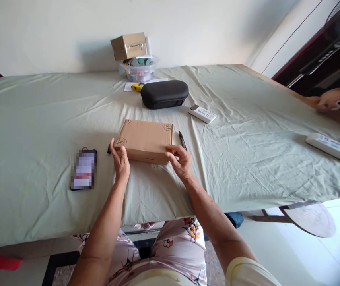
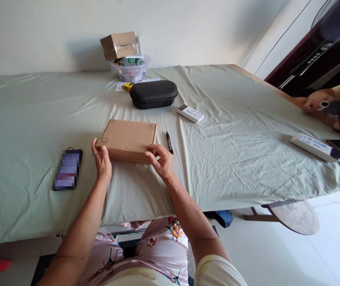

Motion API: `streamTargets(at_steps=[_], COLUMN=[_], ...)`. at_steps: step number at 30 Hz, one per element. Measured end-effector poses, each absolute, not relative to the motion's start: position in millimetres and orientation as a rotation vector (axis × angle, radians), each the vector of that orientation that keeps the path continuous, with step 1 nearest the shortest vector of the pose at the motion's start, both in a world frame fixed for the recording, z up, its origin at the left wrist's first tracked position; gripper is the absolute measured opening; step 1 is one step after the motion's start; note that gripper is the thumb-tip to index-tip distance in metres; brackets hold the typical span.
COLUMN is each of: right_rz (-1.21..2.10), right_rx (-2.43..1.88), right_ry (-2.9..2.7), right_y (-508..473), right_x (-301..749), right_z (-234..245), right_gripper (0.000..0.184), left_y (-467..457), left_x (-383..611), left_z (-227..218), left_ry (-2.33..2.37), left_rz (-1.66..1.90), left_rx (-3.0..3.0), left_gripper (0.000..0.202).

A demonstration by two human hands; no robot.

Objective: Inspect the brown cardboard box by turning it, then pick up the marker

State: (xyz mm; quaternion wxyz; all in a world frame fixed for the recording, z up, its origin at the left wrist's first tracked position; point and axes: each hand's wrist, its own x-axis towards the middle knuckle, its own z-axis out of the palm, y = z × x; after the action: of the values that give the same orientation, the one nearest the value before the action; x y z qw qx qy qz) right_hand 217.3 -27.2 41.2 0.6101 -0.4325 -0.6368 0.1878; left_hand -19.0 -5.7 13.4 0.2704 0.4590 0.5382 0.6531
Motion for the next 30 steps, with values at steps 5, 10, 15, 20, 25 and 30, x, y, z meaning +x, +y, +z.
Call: streamTargets(at_steps=[5,10,15,20,25,30], right_rz=[0.395,0.413,0.471,0.463,0.439,0.361], right_rx=[-0.928,-0.91,-0.924,-1.0,-1.084,-1.2], right_ry=[-1.739,-1.802,-1.718,-1.672,-1.53,-1.377], right_y=[-46,-50,-47,-39,-24,-14], right_x=[195,176,181,193,209,224], right_z=[40,33,33,33,31,33], right_gripper=[0.029,0.026,0.03,0.027,0.024,0.025], left_y=[-10,-25,-33,-33,-32,-30], left_x=[-14,1,11,14,10,4], left_z=[12,18,23,24,23,23], left_ry=[1.517,1.5,1.303,1.344,1.355,1.313], left_rz=[1.641,1.549,1.563,1.568,1.61,1.652], left_rx=[1.5,1.688,1.972,2.029,2.012,1.886], left_gripper=[0.09,0.074,0.074,0.073,0.059,0.045])
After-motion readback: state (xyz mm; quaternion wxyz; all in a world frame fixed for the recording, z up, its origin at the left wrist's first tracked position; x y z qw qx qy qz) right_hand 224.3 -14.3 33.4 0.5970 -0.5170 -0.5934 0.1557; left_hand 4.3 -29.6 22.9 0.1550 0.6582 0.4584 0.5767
